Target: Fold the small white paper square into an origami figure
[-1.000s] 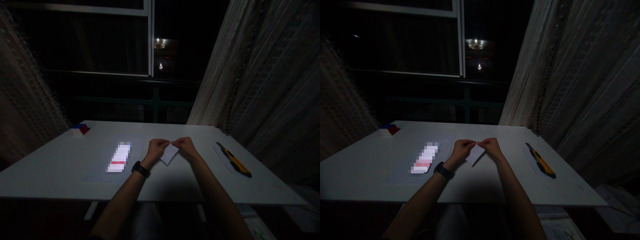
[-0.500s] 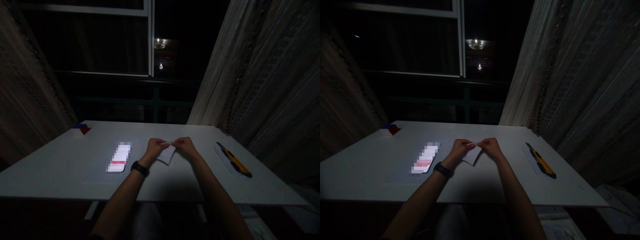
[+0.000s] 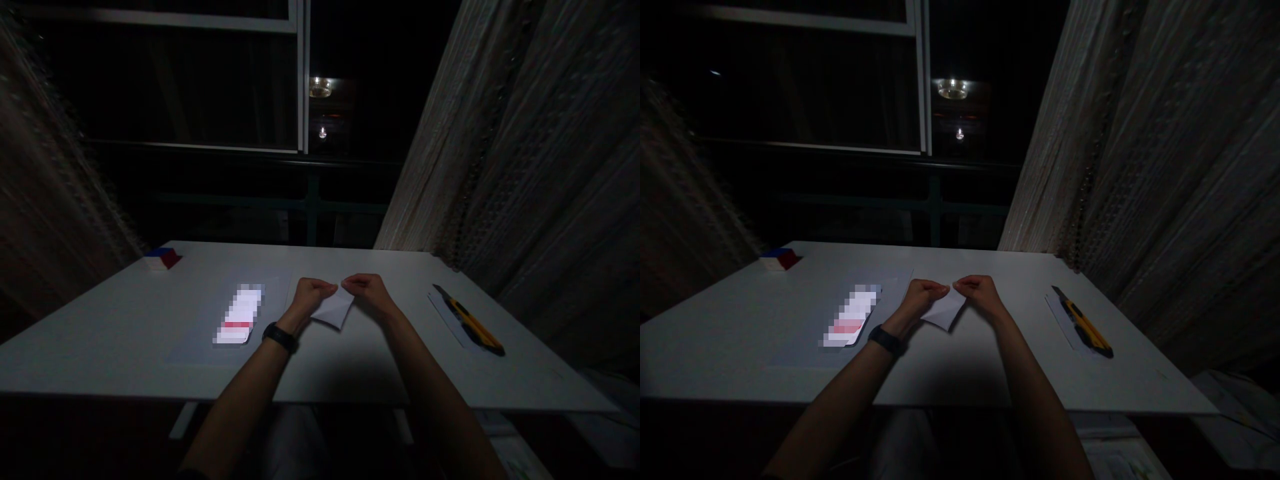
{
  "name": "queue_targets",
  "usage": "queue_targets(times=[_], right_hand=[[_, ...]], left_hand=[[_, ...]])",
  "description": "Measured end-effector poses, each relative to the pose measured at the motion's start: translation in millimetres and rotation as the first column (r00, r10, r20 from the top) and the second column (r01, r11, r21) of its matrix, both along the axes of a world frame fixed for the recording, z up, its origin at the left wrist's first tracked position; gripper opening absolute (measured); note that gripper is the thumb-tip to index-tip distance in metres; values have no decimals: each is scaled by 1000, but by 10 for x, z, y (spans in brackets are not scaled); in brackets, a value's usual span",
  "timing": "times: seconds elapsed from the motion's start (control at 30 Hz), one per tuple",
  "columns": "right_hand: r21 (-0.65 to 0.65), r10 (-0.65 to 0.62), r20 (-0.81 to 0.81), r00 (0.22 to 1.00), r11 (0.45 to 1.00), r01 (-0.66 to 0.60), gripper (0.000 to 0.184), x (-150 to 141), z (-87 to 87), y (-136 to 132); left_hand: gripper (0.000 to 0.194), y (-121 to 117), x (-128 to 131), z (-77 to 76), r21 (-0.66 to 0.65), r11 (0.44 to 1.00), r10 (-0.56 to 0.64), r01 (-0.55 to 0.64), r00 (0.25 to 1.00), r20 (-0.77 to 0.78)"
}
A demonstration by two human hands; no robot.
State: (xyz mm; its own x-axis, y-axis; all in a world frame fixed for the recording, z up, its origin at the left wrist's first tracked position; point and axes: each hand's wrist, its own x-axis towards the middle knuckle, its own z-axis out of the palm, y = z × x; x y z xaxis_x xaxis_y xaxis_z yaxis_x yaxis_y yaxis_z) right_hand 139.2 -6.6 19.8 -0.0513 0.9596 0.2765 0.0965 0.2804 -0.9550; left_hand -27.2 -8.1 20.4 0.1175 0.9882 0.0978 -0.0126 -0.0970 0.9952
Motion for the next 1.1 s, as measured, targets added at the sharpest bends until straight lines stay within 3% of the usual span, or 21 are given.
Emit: queue_targets(times=[0.13, 0.23, 0.33, 0.47, 0.67, 0.9, 1.1], right_hand=[[58, -63, 62, 996, 997, 59, 27, -32, -45, 35], [111, -112, 163, 980, 989, 95, 24, -25, -55, 38], [149, -116, 316, 942, 986, 72, 20, -22, -36, 3], [180, -117, 471, 874, 983, 34, 16, -38, -8, -43], [142, -41, 394, 918, 990, -17, 22, -53, -13, -34], [161, -139, 365, 921, 983, 85, 29, -16, 5, -16], [117, -192, 275, 942, 979, 165, 31, 54, -8, 48]], left_hand=[[28, -11, 14, 5, 39, 999, 0, 3, 996, -94], [31, 3, 3, -17, 43, 996, -77, 84, 986, -147], [34, 35, -9, -67, 31, 983, -170, 179, 967, -189], [32, 83, -4, -144, 49, 978, -191, 205, 959, -211], [29, 85, 6, -157, 63, 990, -109, 126, 970, -215], [31, 90, 36, -141, 123, 991, -14, 45, 970, -245], [36, 116, 32, -153, 112, 988, -82, 110, 969, -233]])
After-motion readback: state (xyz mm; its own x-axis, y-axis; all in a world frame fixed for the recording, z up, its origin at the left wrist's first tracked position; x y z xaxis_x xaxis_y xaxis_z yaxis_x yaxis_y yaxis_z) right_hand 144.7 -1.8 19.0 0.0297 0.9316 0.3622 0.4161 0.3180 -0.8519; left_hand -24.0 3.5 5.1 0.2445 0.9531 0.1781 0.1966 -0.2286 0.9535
